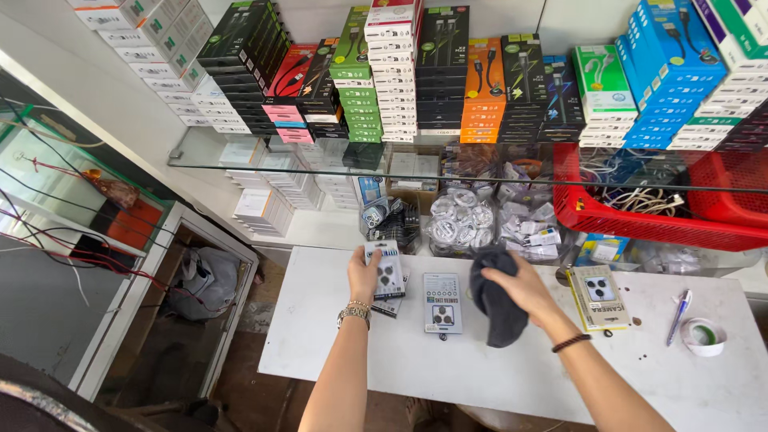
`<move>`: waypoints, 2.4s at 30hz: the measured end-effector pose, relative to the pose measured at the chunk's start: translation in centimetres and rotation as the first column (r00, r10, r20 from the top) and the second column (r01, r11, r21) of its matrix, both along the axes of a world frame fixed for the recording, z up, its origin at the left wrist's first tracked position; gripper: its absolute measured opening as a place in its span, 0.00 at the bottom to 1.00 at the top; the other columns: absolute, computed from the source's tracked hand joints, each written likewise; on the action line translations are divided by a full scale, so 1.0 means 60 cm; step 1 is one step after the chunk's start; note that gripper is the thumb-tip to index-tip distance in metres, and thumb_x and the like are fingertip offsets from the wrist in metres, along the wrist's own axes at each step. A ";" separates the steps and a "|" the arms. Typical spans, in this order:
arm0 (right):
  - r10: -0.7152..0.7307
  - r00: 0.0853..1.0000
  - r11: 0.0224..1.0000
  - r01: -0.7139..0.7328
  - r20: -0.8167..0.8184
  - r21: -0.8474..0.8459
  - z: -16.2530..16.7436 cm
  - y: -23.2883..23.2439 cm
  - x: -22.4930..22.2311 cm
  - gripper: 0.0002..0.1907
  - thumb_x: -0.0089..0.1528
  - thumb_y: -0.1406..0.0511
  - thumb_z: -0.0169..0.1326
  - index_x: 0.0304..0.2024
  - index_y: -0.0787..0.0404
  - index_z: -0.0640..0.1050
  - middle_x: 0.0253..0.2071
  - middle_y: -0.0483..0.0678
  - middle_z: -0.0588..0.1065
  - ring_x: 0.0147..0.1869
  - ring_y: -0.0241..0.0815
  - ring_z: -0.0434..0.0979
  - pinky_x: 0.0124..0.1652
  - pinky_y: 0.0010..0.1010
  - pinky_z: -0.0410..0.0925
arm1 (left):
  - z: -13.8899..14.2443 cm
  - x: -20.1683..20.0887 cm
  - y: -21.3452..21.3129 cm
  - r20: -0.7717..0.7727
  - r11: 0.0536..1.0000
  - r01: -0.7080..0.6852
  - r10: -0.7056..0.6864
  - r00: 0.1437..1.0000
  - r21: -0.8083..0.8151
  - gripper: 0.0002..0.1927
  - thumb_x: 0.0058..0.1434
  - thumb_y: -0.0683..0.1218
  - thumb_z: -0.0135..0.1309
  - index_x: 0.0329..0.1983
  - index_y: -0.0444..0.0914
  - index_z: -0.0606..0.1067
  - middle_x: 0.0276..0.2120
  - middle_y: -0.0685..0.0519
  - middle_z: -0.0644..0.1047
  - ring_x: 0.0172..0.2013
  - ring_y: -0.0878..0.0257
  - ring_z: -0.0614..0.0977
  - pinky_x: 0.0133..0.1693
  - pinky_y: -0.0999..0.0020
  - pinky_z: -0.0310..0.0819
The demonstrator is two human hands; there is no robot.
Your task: The person takes small boxed electronics accessories out of a plastic container, wipes each box with a black cloth, and places the wiped boxes on the counter. They continue through the container, wiping multiple packages one at a time and arranging them on the work surface.
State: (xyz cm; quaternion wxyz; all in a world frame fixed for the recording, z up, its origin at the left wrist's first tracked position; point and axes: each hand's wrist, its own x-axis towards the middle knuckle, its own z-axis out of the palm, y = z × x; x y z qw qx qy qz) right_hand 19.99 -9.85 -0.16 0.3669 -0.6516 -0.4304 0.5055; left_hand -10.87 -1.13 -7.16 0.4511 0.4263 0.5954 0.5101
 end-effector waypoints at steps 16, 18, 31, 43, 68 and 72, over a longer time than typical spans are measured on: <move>-0.218 0.969 0.971 0.203 -0.118 -0.124 -0.040 -0.029 0.042 0.33 0.54 0.55 0.64 0.61 0.58 0.76 0.52 0.49 0.80 0.54 0.40 0.78 0.51 0.33 0.71 | -0.049 0.202 -0.119 -0.778 0.898 0.295 -0.432 0.456 -0.326 0.60 0.53 0.61 0.69 0.77 0.44 0.43 0.68 0.39 0.57 0.68 0.43 0.60 0.64 0.50 0.56; -0.252 0.958 0.965 0.238 -0.136 -0.108 -0.042 -0.032 0.036 0.33 0.55 0.55 0.65 0.61 0.59 0.76 0.53 0.49 0.79 0.55 0.40 0.78 0.52 0.33 0.70 | -0.036 0.214 -0.123 -0.723 0.866 0.233 -0.498 0.479 -0.442 0.69 0.47 0.59 0.73 0.78 0.45 0.36 0.70 0.35 0.52 0.69 0.42 0.57 0.64 0.51 0.54; -0.315 0.863 0.925 0.372 -0.395 0.075 -0.013 0.004 0.034 0.32 0.53 0.67 0.65 0.61 0.59 0.73 0.50 0.48 0.78 0.52 0.43 0.78 0.51 0.35 0.72 | 0.171 0.179 -0.094 -0.251 0.756 0.642 -0.602 0.758 0.129 0.59 0.51 0.48 0.66 0.80 0.44 0.44 0.69 0.43 0.68 0.66 0.50 0.73 0.65 0.59 0.67; -0.221 0.876 0.700 -0.162 0.428 0.695 0.106 -0.049 -0.054 0.29 0.54 0.64 0.64 0.57 0.62 0.72 0.57 0.56 0.73 0.65 0.60 0.68 0.62 0.53 0.56 | 0.121 0.251 -0.119 0.822 0.912 0.356 -0.357 0.443 0.204 0.28 0.74 0.53 0.38 0.74 0.40 0.61 0.68 0.48 0.68 0.64 0.57 0.71 0.65 0.60 0.64; -0.273 0.874 0.683 -0.118 0.402 0.721 0.076 0.027 0.028 0.21 0.59 0.61 0.63 0.52 0.64 0.78 0.51 0.54 0.78 0.58 0.45 0.76 0.55 0.34 0.70 | 0.119 0.251 -0.166 -0.522 0.750 0.603 -0.412 0.747 0.271 0.28 0.63 0.37 0.49 0.69 0.32 0.69 0.40 0.38 0.80 0.41 0.55 0.84 0.47 0.59 0.75; -0.038 0.962 0.948 0.121 -0.272 0.294 0.089 0.042 0.104 0.23 0.59 0.59 0.61 0.55 0.59 0.77 0.47 0.43 0.80 0.50 0.36 0.78 0.48 0.31 0.71 | 0.175 0.230 -0.167 -0.002 0.760 0.649 -0.649 0.760 0.026 0.25 0.69 0.41 0.51 0.70 0.35 0.70 0.41 0.35 0.76 0.37 0.53 0.76 0.43 0.60 0.74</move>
